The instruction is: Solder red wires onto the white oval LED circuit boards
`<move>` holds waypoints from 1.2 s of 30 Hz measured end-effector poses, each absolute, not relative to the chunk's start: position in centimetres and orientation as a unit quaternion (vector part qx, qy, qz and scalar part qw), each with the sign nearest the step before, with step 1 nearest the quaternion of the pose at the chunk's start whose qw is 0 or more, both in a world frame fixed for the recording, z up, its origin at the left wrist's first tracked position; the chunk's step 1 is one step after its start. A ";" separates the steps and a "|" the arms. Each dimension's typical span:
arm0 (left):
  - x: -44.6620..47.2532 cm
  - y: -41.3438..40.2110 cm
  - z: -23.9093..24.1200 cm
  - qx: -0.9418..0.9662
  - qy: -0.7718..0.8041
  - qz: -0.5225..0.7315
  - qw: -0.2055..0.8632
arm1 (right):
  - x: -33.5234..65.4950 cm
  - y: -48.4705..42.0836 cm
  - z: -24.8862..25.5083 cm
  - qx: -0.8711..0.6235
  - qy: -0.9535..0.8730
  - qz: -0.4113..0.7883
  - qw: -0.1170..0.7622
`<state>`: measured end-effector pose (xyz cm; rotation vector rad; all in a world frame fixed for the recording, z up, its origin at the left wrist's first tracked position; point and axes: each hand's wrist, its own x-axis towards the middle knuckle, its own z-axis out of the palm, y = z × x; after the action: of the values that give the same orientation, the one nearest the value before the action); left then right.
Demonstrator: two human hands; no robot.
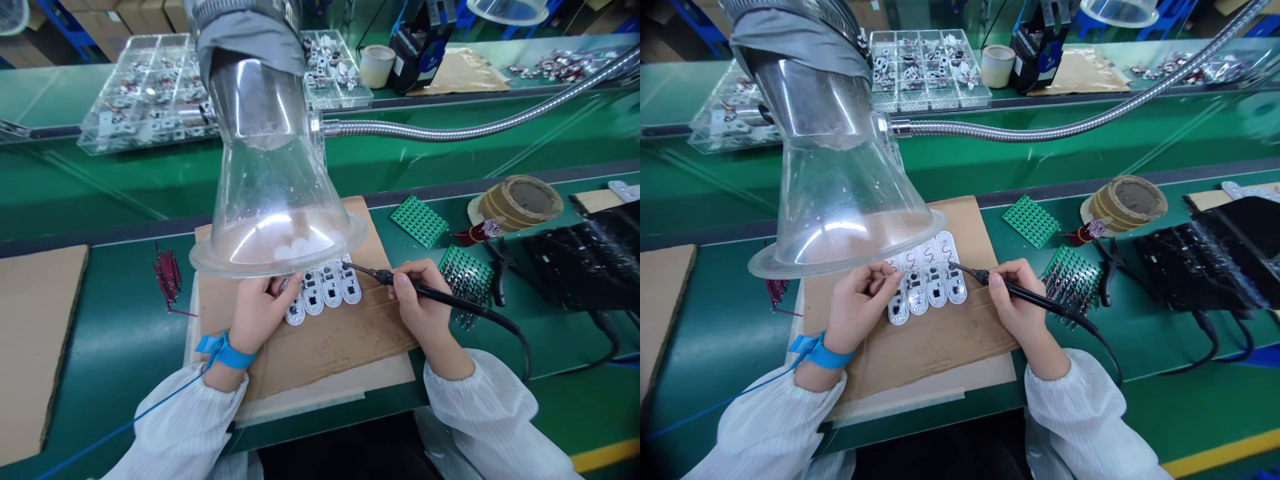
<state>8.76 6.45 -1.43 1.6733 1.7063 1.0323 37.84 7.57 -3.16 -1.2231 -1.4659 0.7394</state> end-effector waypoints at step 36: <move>5.7 7.7 -0.5 0.633 0.612 0.366 0.301 | 34.5 7.2 -2.9 -0.517 -0.571 0.333 0.544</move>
<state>5.68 7.66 -0.52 1.6786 1.6239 0.9713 34.54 7.18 -2.91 -1.2261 -1.3559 0.7909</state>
